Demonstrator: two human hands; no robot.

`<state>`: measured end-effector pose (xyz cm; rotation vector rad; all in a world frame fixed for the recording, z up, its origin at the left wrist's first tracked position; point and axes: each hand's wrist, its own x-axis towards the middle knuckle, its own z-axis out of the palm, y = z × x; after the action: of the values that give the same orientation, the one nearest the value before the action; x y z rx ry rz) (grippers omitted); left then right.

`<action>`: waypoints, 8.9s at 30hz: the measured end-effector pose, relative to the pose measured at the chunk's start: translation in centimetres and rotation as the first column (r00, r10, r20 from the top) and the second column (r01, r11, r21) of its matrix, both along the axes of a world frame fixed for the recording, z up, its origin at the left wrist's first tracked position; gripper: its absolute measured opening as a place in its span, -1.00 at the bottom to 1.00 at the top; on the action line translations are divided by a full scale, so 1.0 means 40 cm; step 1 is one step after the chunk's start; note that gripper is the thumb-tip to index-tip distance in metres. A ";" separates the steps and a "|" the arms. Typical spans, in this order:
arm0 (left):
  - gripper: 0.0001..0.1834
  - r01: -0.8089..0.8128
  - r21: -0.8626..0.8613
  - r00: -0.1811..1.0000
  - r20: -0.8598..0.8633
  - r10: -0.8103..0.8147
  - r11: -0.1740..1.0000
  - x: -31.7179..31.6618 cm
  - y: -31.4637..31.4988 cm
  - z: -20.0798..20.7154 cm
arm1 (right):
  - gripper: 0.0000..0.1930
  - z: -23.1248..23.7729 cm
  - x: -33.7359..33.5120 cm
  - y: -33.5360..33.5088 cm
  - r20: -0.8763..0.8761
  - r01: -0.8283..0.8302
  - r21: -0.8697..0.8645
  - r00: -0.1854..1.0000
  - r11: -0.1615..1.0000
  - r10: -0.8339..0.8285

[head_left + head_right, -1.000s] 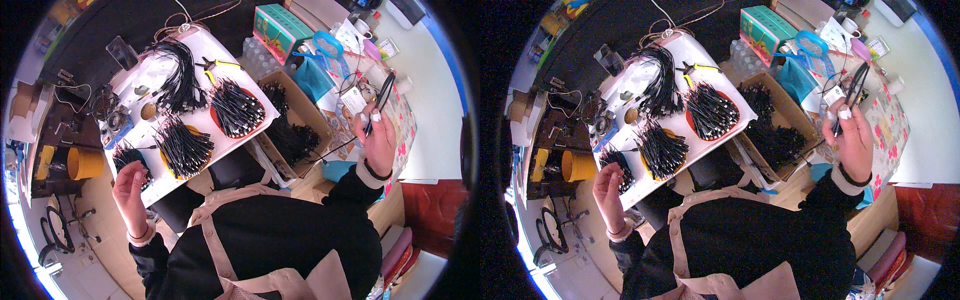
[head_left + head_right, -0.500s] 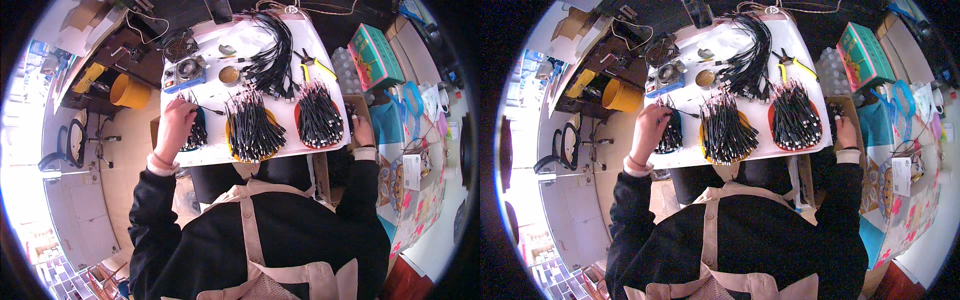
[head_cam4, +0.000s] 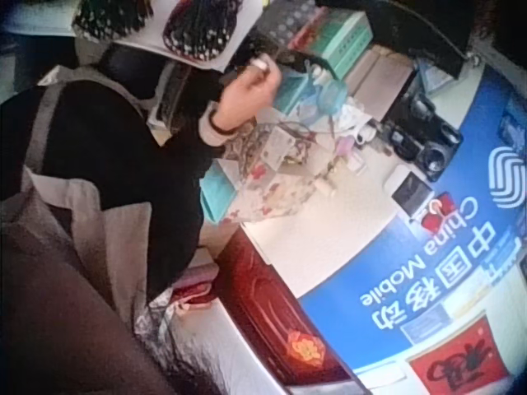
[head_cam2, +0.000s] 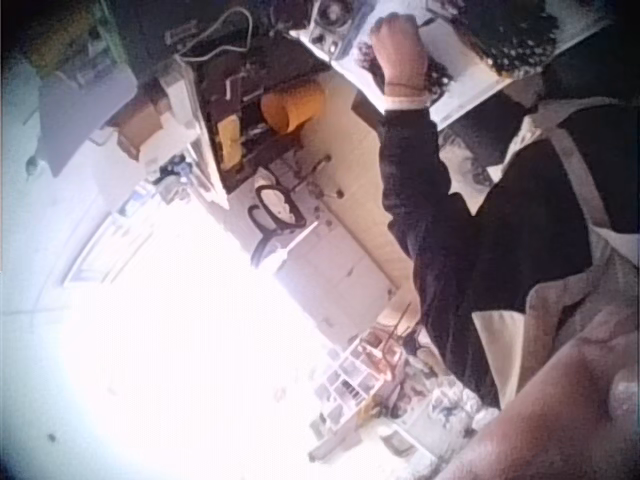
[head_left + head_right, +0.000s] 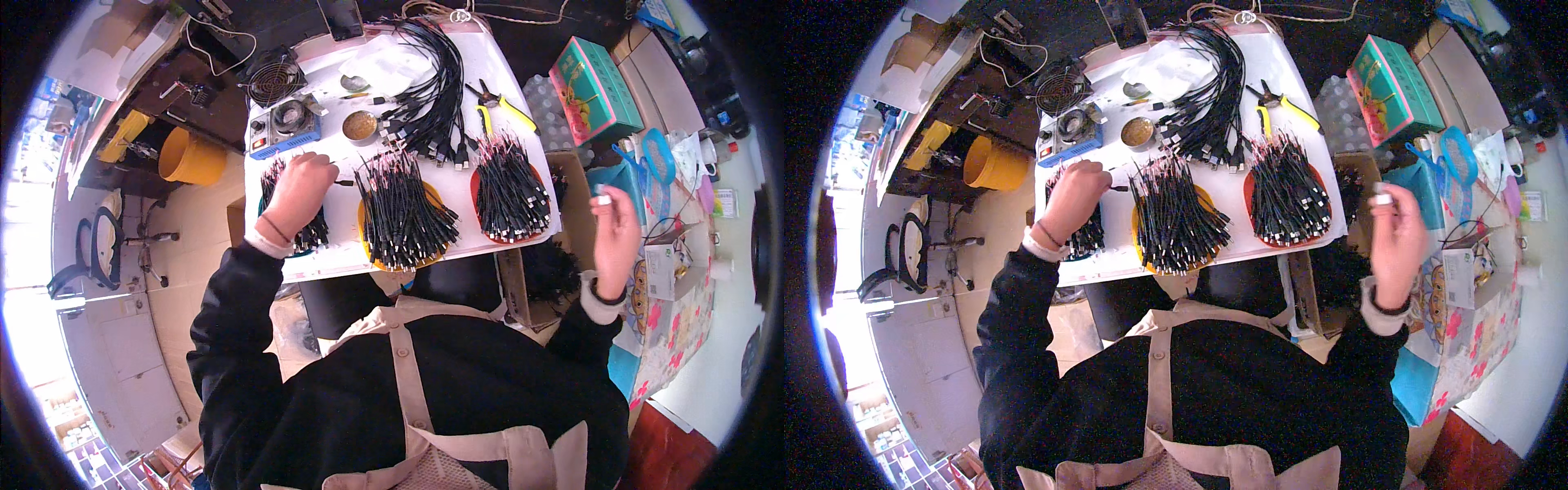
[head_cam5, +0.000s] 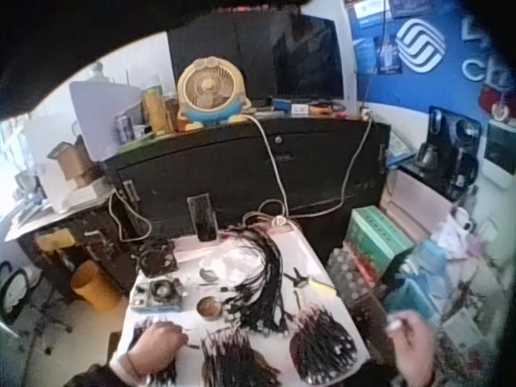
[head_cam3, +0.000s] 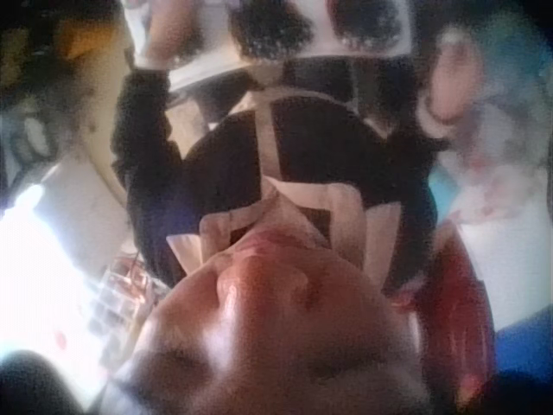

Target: The person sits at a workbench and repeatedly picks up black wires and small white connectors, then joins them by hand. The person places the finished units into a blue tray on the table. The person occasionally reaches for a small container on the table.

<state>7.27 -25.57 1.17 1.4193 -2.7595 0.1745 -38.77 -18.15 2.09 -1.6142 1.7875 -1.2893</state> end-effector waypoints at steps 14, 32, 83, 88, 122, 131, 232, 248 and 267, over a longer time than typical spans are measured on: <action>-0.81 -0.184 0.287 0.118 -0.943 0.311 0.940 0.077 0.339 0.093 | -0.77 -0.086 0.491 -0.089 -0.148 -0.493 0.142 0.847 0.859 0.511; -0.93 0.103 0.214 -0.540 -0.808 0.235 0.971 0.147 0.294 0.032 | -0.90 0.023 0.582 -0.079 -0.073 -0.626 0.175 0.762 0.760 0.644; -0.86 0.469 0.553 -0.348 -0.601 0.719 0.689 -0.131 0.347 0.016 | -0.69 -0.141 0.477 -0.146 0.327 -0.534 0.449 0.844 0.716 0.424; -0.86 0.467 0.554 -0.401 -0.562 0.723 0.689 -0.154 0.320 0.012 | -0.78 -0.093 0.466 -0.129 0.478 -0.620 0.391 0.768 0.680 0.425; -0.90 0.445 0.432 -0.492 -0.613 0.618 0.784 -0.210 0.366 0.090 | -0.88 0.149 0.545 0.052 0.531 -0.784 -0.021 0.517 0.620 0.672; -0.88 0.526 0.446 -0.415 -0.609 0.676 0.724 -0.203 0.370 0.099 | -0.94 0.156 0.546 0.054 0.619 -0.813 -0.043 0.435 0.581 0.654; -0.84 0.460 0.410 -0.577 -0.537 0.616 0.788 -0.292 0.327 0.091 | -0.83 0.119 0.530 0.144 -0.390 -0.496 -0.291 0.842 0.818 0.372; -0.84 0.303 0.448 -0.276 -0.804 0.527 0.841 -0.257 0.339 0.075 | -0.94 0.134 0.499 0.083 0.278 -0.614 -0.148 0.726 0.775 0.629; -0.85 0.490 0.581 -0.205 -0.648 0.734 0.650 -0.203 0.300 0.056 | -0.79 0.018 0.349 -0.320 0.713 -0.751 0.353 0.602 0.558 0.358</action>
<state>-0.85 -13.58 3.40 0.9270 -0.9325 -1.6329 -24.80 -30.95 2.79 -1.0906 0.9618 -0.6131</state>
